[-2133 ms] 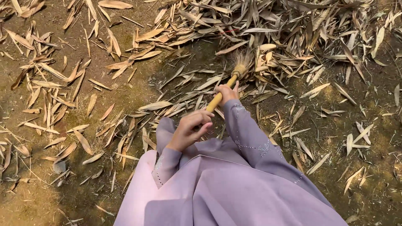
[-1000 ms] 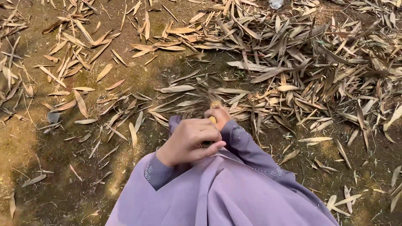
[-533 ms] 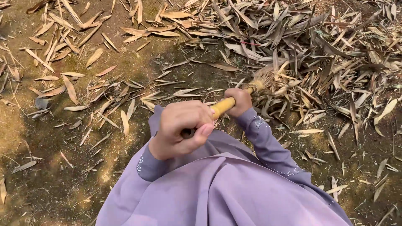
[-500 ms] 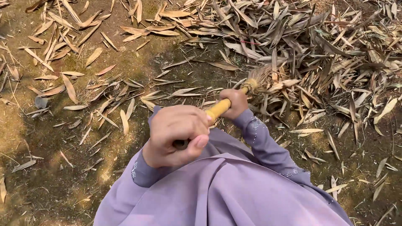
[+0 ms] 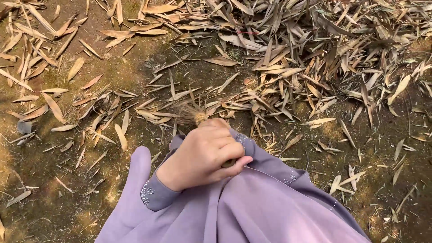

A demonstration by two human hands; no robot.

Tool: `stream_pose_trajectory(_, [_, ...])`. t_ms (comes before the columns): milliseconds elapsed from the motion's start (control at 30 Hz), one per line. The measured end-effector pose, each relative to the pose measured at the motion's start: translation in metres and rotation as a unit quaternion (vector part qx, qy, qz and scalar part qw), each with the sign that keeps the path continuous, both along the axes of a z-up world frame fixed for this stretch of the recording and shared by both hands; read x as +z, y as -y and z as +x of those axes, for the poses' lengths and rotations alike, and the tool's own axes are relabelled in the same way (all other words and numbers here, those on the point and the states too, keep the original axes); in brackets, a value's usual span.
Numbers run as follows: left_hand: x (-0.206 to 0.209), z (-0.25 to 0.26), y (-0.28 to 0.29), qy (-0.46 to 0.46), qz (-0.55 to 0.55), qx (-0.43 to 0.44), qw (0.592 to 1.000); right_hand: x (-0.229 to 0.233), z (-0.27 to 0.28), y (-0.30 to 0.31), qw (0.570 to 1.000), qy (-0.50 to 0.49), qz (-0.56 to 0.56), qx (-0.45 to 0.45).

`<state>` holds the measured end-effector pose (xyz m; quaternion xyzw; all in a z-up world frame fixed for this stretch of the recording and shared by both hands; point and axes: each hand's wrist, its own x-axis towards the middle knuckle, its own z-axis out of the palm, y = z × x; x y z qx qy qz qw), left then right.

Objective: The person sweeps dry leaves across the ground into a pile using a broom.

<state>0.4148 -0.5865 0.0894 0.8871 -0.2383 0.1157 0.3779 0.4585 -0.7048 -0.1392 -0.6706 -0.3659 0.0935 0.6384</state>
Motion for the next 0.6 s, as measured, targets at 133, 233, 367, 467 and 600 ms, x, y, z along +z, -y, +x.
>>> stream_pose_trajectory(133, [-0.037, 0.008, 0.007, -0.013, -0.056, -0.011, 0.998, -0.069, 0.071, 0.056, 0.977, 0.11, -0.157, 0.091])
stream_pose_trajectory(233, [-0.063, 0.015, 0.014, -0.037, -0.095, -0.021, 0.995, -0.085, 0.104, 0.087, 0.955, 0.071, -0.279, 0.075])
stream_pose_trajectory(367, [-0.089, 0.01, 0.017, -0.043, -0.155, -0.02, 0.987, -0.09, 0.114, 0.107, 0.94, 0.118, -0.319, 0.017])
stream_pose_trajectory(467, [-0.089, -0.006, 0.01, -0.039, -0.186, -0.005, 0.982, -0.086, 0.106, 0.099, 0.936, 0.16, -0.313, -0.025])
stream_pose_trajectory(600, [-0.053, -0.047, -0.007, -0.001, -0.199, 0.023, 0.98, -0.039, 0.062, 0.064, 0.95, 0.185, -0.25, -0.025])
